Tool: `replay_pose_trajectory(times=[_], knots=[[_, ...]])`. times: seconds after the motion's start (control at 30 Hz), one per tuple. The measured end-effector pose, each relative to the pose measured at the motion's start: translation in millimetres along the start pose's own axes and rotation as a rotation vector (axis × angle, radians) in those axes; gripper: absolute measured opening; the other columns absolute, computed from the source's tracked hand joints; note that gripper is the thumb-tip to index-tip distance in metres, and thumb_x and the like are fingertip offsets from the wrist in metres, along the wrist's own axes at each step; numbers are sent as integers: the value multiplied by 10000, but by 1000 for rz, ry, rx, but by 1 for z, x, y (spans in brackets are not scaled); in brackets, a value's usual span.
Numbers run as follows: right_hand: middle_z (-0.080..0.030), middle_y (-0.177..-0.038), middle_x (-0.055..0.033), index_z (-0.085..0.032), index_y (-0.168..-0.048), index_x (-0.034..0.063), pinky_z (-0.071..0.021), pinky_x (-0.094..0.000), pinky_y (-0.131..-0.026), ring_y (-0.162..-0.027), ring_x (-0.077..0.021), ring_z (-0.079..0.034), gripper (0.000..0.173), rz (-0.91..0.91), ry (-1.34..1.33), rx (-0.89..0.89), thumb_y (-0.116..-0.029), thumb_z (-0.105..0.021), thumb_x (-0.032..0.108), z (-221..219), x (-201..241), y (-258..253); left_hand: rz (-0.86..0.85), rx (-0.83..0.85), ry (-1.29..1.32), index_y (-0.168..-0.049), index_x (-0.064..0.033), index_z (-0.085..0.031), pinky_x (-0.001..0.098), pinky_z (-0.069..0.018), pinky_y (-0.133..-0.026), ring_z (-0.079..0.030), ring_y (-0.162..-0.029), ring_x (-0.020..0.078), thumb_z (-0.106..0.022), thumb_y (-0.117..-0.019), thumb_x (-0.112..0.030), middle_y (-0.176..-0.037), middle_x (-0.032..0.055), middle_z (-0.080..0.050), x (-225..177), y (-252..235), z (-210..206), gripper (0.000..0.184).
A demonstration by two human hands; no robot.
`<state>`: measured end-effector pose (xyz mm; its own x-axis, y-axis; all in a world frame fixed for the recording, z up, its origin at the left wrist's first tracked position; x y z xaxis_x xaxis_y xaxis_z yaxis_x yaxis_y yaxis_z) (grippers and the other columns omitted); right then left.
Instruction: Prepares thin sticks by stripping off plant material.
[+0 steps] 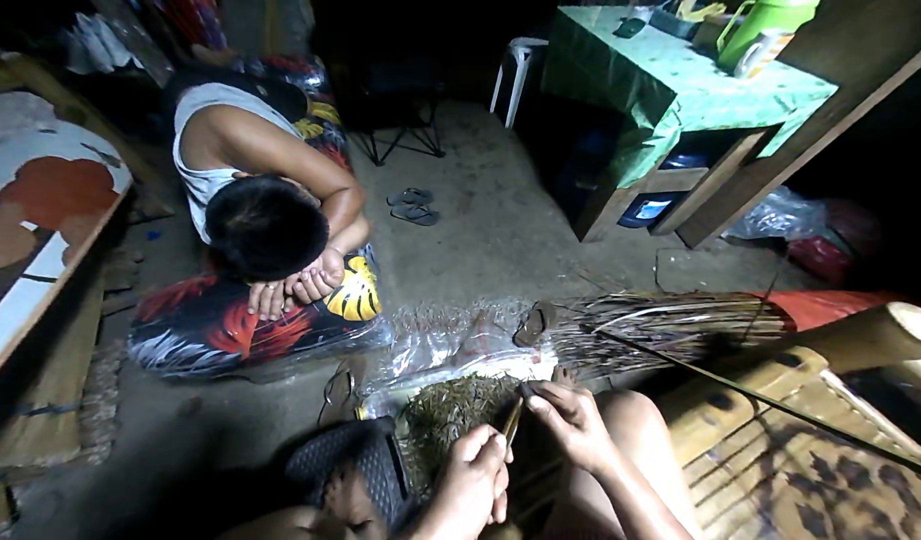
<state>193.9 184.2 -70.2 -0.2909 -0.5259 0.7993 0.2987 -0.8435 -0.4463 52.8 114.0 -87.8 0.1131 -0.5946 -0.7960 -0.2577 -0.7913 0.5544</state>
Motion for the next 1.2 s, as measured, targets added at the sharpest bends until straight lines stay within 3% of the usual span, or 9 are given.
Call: replay_pose_trajectory(times=[0.23,0.47,0.53,0.6,0.7,0.8,0.9,1.1,1.2], knots=[[-650,-734,-45,-671,-884,39,-519,-181,-645,-691,-27,-616,436,104,-133,184,-1070,-500,394,-32,37,20,-25,-17,25,-992,-53,-558,144,-400,-450,-426,-447,8,-342,-1078,-49,-571,-75,-424,-1,-2,5,232],[-628,-695,-45,-656,-817,24,-501,-179,-640,-670,-23,-599,436,97,-9,63,-1060,-517,359,-17,16,7,-6,11,15,-943,-66,-536,140,-379,-444,-399,-442,5,-355,-1106,-92,-573,-79,-401,-2,1,-1,245],[-663,-730,-31,-688,-852,0,-510,-158,-679,-700,19,-605,419,53,-14,15,-1052,-520,328,-9,4,3,1,20,14,-943,-64,-538,139,-378,-445,-398,-444,5,-354,-1104,-88,-578,-77,-401,-1,2,-2,246],[-696,-794,13,-727,-961,-37,-515,-136,-701,-712,76,-591,359,-49,-81,-28,-1029,-524,252,0,-11,1,7,33,6,-945,-65,-537,138,-379,-449,-399,-446,4,-354,-1105,-90,-579,-77,-406,1,4,-3,245],[-667,-800,104,-712,-1070,-25,-479,-117,-612,-645,103,-534,293,-176,-251,-28,-1009,-520,188,4,-21,1,19,26,-2,-966,-53,-545,146,-395,-453,-417,-450,9,-360,-1106,-93,-586,-72,-421,4,5,-3,235],[-634,-787,140,-697,-1164,35,-424,-131,-538,-587,81,-480,271,-272,-472,96,-1007,-542,192,-14,-16,9,34,11,0,-982,-36,-558,156,-443,-471,-464,-461,22,-367,-1109,-97,-602,-53,-464,4,3,-1,237],[-586,-695,153,-728,-1151,156,-393,-127,-494,-538,73,-457,228,-283,-642,171,-1031,-542,209,-32,-12,12,26,29,10,-990,-23,-571,172,-489,-481,-520,-470,38,-365,-1112,-107,-604,-38,-512,3,2,-2,253],[-577,-674,126,-702,-1208,65,-383,-142,-461,-508,45,-449,298,-340,-636,33,-1021,-475,117,-14,-25,2,28,34,-8,-1023,-12,-574,195,-528,-513,-582,-509,61,-360,-1111,-97,-642,-14,-569,6,2,-3,246],[-583,-693,146,-727,-1095,105,-408,-128,-522,-561,74,-473,224,-253,-507,84,-1020,-534,191,-14,-10,6,18,-6,8,-1000,-14,-575,181,-503,-486,-550,-476,50,-367,-1113,-96,-601,-25,-537,4,1,2,250]])
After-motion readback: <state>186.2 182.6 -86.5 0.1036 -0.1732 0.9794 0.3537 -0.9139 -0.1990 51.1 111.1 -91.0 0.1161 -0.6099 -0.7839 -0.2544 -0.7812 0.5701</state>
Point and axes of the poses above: each hand's wrist, its own y-axis away from the middle knuckle, its own z-axis out of the back of the hand, x = y × z, the point moved 10 cm from there along -y, towards the middle knuckle
